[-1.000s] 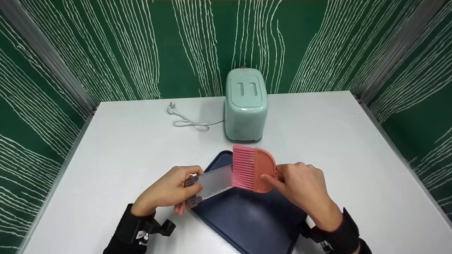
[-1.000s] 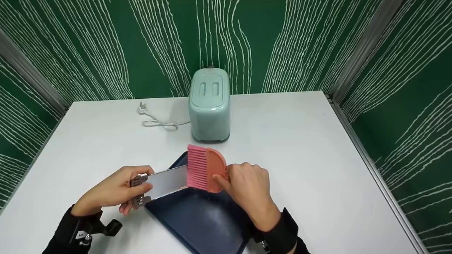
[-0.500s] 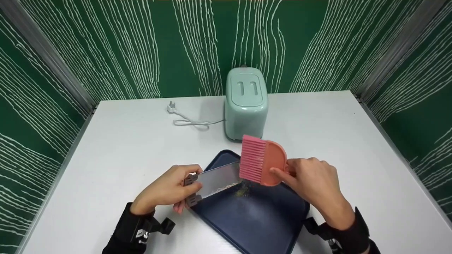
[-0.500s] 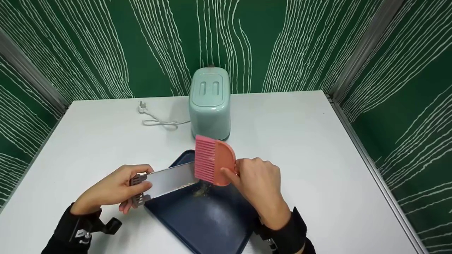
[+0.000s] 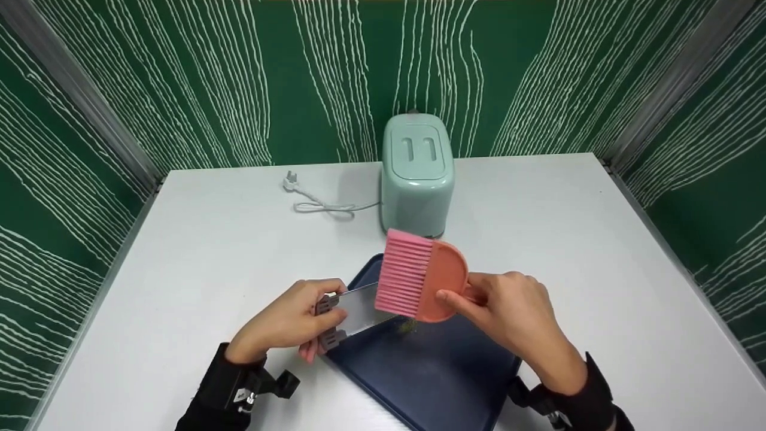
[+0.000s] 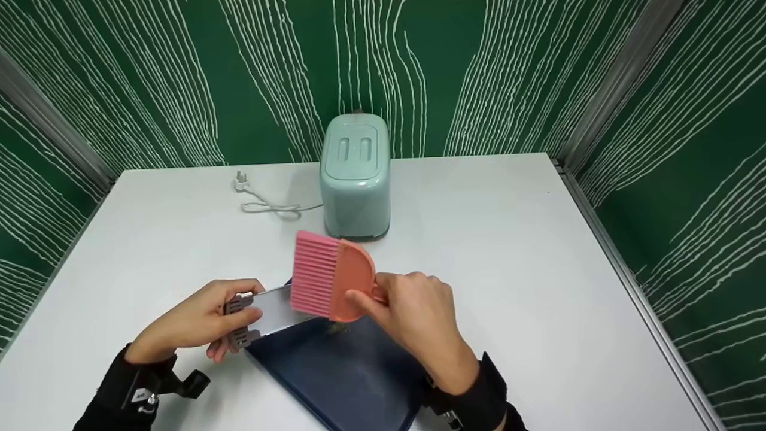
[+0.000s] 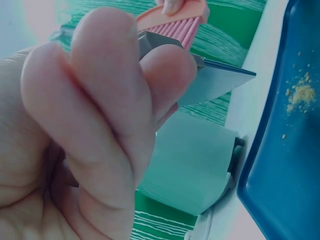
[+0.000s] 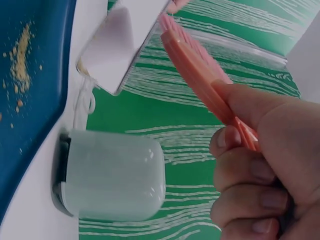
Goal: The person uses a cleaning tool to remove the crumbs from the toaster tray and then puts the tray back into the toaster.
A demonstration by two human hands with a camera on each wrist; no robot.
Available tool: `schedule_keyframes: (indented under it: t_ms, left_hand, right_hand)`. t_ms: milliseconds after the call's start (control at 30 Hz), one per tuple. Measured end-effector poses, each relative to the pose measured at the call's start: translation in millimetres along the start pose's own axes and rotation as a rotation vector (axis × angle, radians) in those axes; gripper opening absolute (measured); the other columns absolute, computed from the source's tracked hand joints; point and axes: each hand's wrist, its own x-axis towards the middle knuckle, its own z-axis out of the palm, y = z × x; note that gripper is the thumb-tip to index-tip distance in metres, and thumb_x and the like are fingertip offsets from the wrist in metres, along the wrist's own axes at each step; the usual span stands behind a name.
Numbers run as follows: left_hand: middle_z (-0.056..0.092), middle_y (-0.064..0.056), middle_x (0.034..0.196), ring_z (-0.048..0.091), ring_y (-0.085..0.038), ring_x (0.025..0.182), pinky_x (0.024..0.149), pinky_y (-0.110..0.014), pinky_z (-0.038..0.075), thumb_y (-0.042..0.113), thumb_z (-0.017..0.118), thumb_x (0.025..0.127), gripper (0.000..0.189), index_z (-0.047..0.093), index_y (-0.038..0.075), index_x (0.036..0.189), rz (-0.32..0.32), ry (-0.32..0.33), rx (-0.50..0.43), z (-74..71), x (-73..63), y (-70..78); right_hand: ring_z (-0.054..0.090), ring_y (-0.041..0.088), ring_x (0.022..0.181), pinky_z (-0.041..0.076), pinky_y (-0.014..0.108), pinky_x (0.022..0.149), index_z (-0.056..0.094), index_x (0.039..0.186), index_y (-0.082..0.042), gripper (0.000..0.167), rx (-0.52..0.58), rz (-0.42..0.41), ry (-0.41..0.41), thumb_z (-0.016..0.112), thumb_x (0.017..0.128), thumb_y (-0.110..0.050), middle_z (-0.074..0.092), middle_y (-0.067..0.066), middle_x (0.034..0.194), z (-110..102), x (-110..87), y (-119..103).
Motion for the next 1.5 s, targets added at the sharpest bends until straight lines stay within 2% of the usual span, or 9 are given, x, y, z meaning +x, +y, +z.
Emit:
schedule_keyframes:
  t_ms: [233, 367, 467, 767, 1000, 1200, 1300, 1500]
  left_hand:
    - [0.069, -0.016, 0.057, 0.06, -0.009, 0.037, 0.04, -0.055, 0.055, 0.012, 0.058, 0.107, 0.015, 0.062, 0.005, 0.12, 0.018, -0.03, -0.018, 1.6, 3.1, -2.3]
    - [0.069, -0.015, 0.057, 0.059, -0.009, 0.036, 0.038, -0.054, 0.054, 0.013, 0.059, 0.108, 0.018, 0.062, 0.004, 0.123, 0.012, -0.039, -0.026, 2.8, 3.4, -2.4]
    - [0.069, -0.012, 0.058, 0.06, -0.008, 0.037, 0.037, -0.05, 0.054, 0.015, 0.06, 0.108, 0.018, 0.063, 0.005, 0.122, 0.009, -0.036, -0.022, 3.7, 4.0, -1.8]
    - [0.07, -0.01, 0.058, 0.059, -0.009, 0.037, 0.039, -0.056, 0.054, 0.016, 0.06, 0.109, 0.018, 0.064, 0.006, 0.123, 0.002, -0.016, 0.005, 2.4, 3.4, 0.0]
    - [0.069, -0.007, 0.055, 0.059, -0.008, 0.037, 0.046, -0.07, 0.053, 0.012, 0.059, 0.108, 0.012, 0.064, 0.009, 0.118, 0.0, -0.008, 0.0, 1.5, 0.1, -1.1]
    - [0.068, -0.013, 0.055, 0.058, -0.007, 0.036, 0.041, -0.058, 0.054, 0.013, 0.059, 0.108, 0.014, 0.063, 0.006, 0.12, 0.026, -0.009, 0.046, -0.7, -1.3, 1.2]
    - [0.068, -0.012, 0.054, 0.058, -0.007, 0.036, 0.039, -0.054, 0.055, 0.013, 0.059, 0.108, 0.012, 0.062, 0.007, 0.117, 0.026, -0.008, 0.057, -1.4, -1.9, 1.3]
    - [0.067, -0.005, 0.053, 0.059, -0.009, 0.035, 0.044, -0.067, 0.052, 0.011, 0.057, 0.107, 0.009, 0.062, 0.01, 0.114, 0.003, -0.003, 0.028, -2.9, -3.3, 1.8]
  right_hand:
    - [0.028, -0.005, 0.049, 0.02, 0.019, 0.05, 0.05, 0.062, -0.027, 0.051, 0.015, -0.128, 0.073, 0.084, 0.09, -0.053, 0.032, -0.02, 0.053, 15, -1.4, -10]
    - [0.026, -0.005, 0.05, 0.018, 0.018, 0.05, 0.048, 0.062, -0.025, 0.053, 0.025, -0.15, 0.075, 0.084, 0.09, -0.053, 0.03, -0.02, 0.054, 21, -2.3, -15]
    - [0.026, -0.004, 0.049, 0.018, 0.018, 0.05, 0.049, 0.063, -0.025, 0.052, 0.028, -0.142, 0.05, 0.083, 0.09, -0.054, 0.031, -0.02, 0.054, 24, -3.1, -18]
    - [0.029, -0.001, 0.049, 0.02, 0.019, 0.048, 0.052, 0.062, -0.025, 0.052, -0.042, -0.136, 0.02, 0.082, 0.089, -0.058, 0.035, -0.018, 0.051, 26, -4.3, -20]
    - [0.029, 0.001, 0.048, 0.02, 0.02, 0.047, 0.05, 0.061, -0.025, 0.055, -0.096, -0.126, 0.005, 0.079, 0.091, -0.06, 0.035, -0.015, 0.051, 25, -5.1, -17]
    - [0.032, 0.004, 0.046, 0.021, 0.021, 0.045, 0.049, 0.06, -0.025, 0.056, -0.158, -0.105, -0.006, 0.077, 0.091, -0.062, 0.038, -0.014, 0.049, 23, -4.6, -12]
    - [0.032, 0.005, 0.046, 0.02, 0.021, 0.045, 0.047, 0.059, -0.024, 0.057, -0.162, -0.088, -0.017, 0.078, 0.091, -0.061, 0.036, -0.013, 0.049, 23, -4.2, -10]
    - [0.032, 0.007, 0.046, 0.02, 0.023, 0.045, 0.045, 0.058, -0.023, 0.06, -0.172, -0.061, -0.026, 0.079, 0.091, -0.06, 0.032, -0.013, 0.051, 21, -2.4, -5]
